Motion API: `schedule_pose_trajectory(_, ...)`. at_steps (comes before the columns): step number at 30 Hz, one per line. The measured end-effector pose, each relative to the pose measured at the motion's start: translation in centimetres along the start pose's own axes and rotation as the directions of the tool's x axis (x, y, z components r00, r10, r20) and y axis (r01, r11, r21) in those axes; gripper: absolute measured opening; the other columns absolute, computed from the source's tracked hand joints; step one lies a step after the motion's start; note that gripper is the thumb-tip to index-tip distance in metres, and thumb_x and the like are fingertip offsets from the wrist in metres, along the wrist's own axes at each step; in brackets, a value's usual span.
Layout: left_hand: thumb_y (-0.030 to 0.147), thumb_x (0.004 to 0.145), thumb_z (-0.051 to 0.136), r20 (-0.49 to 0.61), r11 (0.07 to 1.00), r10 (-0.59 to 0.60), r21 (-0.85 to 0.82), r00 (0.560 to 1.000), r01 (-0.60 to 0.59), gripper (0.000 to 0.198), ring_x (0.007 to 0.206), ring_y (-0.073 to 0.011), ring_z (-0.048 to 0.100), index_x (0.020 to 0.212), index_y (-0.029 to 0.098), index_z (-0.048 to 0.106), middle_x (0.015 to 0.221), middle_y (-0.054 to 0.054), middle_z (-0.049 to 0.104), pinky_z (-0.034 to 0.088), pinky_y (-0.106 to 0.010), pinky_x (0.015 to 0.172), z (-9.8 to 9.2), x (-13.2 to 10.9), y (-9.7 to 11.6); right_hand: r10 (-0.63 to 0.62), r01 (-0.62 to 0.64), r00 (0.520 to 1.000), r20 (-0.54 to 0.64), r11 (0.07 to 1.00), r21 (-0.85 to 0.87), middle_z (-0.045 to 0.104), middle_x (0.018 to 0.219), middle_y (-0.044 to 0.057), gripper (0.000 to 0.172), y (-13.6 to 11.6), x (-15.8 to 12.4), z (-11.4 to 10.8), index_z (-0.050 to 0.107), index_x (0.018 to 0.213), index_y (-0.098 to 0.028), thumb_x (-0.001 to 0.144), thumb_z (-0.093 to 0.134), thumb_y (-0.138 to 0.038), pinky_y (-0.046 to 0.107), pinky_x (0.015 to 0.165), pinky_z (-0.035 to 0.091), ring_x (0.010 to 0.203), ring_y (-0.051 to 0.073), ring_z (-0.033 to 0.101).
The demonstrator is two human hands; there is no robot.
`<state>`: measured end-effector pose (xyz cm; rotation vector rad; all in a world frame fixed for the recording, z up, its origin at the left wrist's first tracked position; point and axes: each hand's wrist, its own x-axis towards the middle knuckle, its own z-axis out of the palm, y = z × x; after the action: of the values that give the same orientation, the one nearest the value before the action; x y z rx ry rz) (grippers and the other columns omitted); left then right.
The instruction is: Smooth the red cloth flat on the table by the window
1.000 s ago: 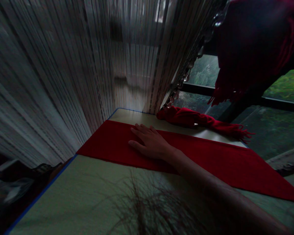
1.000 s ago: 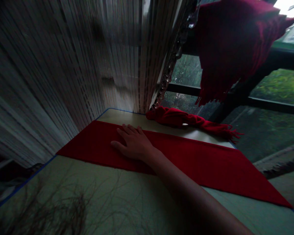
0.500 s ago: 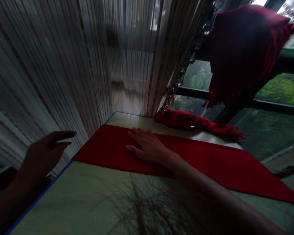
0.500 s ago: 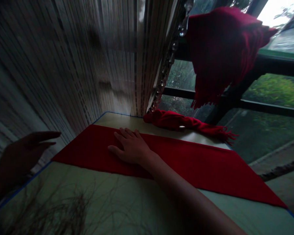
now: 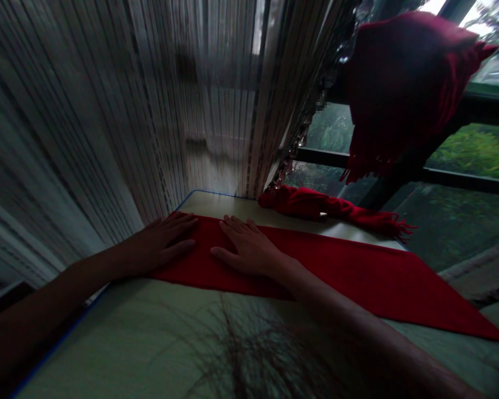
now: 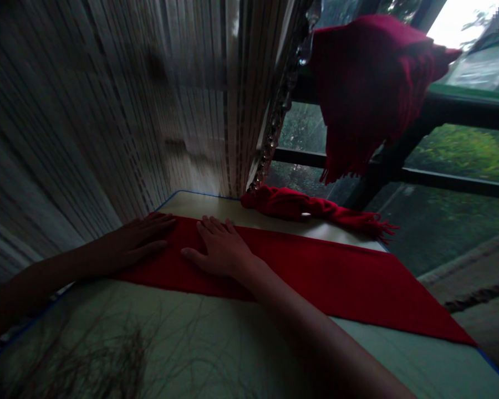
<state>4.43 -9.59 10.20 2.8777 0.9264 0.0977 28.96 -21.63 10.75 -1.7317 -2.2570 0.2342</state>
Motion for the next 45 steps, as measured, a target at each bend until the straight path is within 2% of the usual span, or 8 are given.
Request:
schedule_pose_trajectory(5, 0.072, 0.1, 0.037, 0.015, 0.998, 0.054, 0.015, 0.998, -0.054, 0.076, 0.156, -0.0296, 0.028, 0.16, 0.026, 0.041, 0.167, -0.004, 0.036, 0.021, -0.046, 0.127, -2.2, -0.4, 0.2, -0.007, 0.007, 1.0, -0.005, 1.0, -0.001, 0.024, 0.171, 0.016, 0.089, 0.1, 0.0, 0.0, 0.034, 0.162, -0.009, 0.101, 0.033, -0.073, 0.055, 0.129, 0.011, 0.16, 0.03, 0.017)
schedule_pose_trajectory(8, 0.067, 0.099, 0.043, -0.013, 0.998, 0.059, 0.037, 0.998, -0.059, 0.059, 0.123, -0.0284, 0.064, 0.129, 0.025, 0.071, 0.136, -0.005, 0.069, 0.045, -0.039, 0.108, -4.2, 0.2, 0.2, -0.015, 0.015, 1.0, -0.003, 1.0, 0.007, 0.025, 0.171, 0.016, 0.09, 0.1, 0.0, 0.1, 0.034, 0.161, -0.008, 0.101, 0.034, -0.074, 0.052, 0.129, 0.011, 0.16, 0.028, 0.017)
schedule_pose_trajectory(11, 0.061, 0.1, 0.04, -0.119, 0.999, 0.01, 0.039, 0.993, -0.005, 0.055, 0.103, -0.027, 0.071, 0.111, 0.021, 0.076, 0.113, -0.007, 0.076, 0.052, -0.036, 0.096, -4.6, 1.5, 0.5, -0.018, 0.018, 1.0, -0.007, 1.0, 0.008, 0.024, 0.171, 0.017, 0.092, 0.2, 0.1, 0.2, 0.034, 0.161, -0.006, 0.1, 0.033, -0.075, 0.051, 0.129, 0.011, 0.16, 0.028, 0.017)
schedule_pose_trajectory(14, 0.053, 0.101, 0.036, -0.186, 0.999, 0.034, 0.004, 0.982, -0.034, 0.06, 0.135, -0.0289, 0.056, 0.14, 0.016, 0.062, 0.145, -0.01, 0.063, 0.04, -0.039, 0.115, -2.9, 3.1, 0.9, -0.011, 0.012, 1.0, -0.013, 1.0, 0.006, 0.024, 0.171, 0.017, 0.092, 0.2, 0.1, 0.2, 0.033, 0.161, -0.006, 0.1, 0.033, -0.075, 0.051, 0.129, 0.012, 0.16, 0.028, 0.017)
schedule_pose_trajectory(16, 0.052, 0.102, 0.031, -0.133, 1.0, 0.031, 0.009, 0.991, -0.03, 0.068, 0.151, -0.03, 0.038, 0.154, 0.012, 0.049, 0.16, -0.012, 0.048, 0.028, -0.043, 0.124, -1.4, 3.8, 1.0, -0.014, 0.014, 1.0, -0.018, 1.0, 0.003, 0.024, 0.171, 0.018, 0.092, 0.2, 0.1, 0.3, 0.033, 0.161, -0.005, 0.1, 0.033, -0.074, 0.05, 0.129, 0.012, 0.159, 0.028, 0.018)
schedule_pose_trajectory(23, 0.067, 0.104, 0.023, 0.039, 0.996, -0.004, 0.086, 0.999, 0.0, 0.072, 0.16, -0.0342, 0.012, 0.165, 0.028, 0.029, 0.173, -0.005, 0.016, 0.01, -0.059, 0.126, -0.5, 2.5, 1.1, -0.013, 0.013, 1.0, -0.01, 1.0, -0.009, 0.025, 0.171, 0.017, 0.088, 0.2, 0.1, 0.2, 0.034, 0.162, -0.009, 0.101, 0.036, -0.072, 0.052, 0.128, 0.014, 0.159, 0.028, 0.02)
schedule_pose_trajectory(32, 0.077, 0.101, 0.021, 0.028, 0.995, -0.058, 0.082, 0.998, 0.056, 0.088, 0.16, -0.0306, 0.012, 0.167, 0.019, 0.016, 0.172, -0.007, 0.015, 0.008, -0.051, 0.128, -0.3, 1.8, 1.1, -0.024, 0.024, 1.0, -0.007, 1.0, -0.015, 0.025, 0.171, 0.017, 0.088, 0.2, 0.2, 0.2, 0.035, 0.162, -0.01, 0.101, 0.034, -0.073, 0.051, 0.128, 0.014, 0.159, 0.029, 0.018)
schedule_pose_trajectory(45, 0.074, 0.102, 0.029, 0.049, 0.992, -0.022, 0.123, 0.999, 0.016, 0.073, 0.161, -0.0345, 0.005, 0.165, 0.036, 0.023, 0.173, -0.001, 0.013, 0.005, -0.06, 0.126, -0.8, 1.2, 1.7, -0.003, 0.003, 1.0, 0.011, 1.0, -0.012, 0.022, 0.172, 0.014, 0.09, -0.1, 0.1, -0.1, 0.033, 0.164, -0.016, 0.099, 0.031, -0.079, 0.06, 0.127, 0.009, 0.16, 0.033, 0.014)
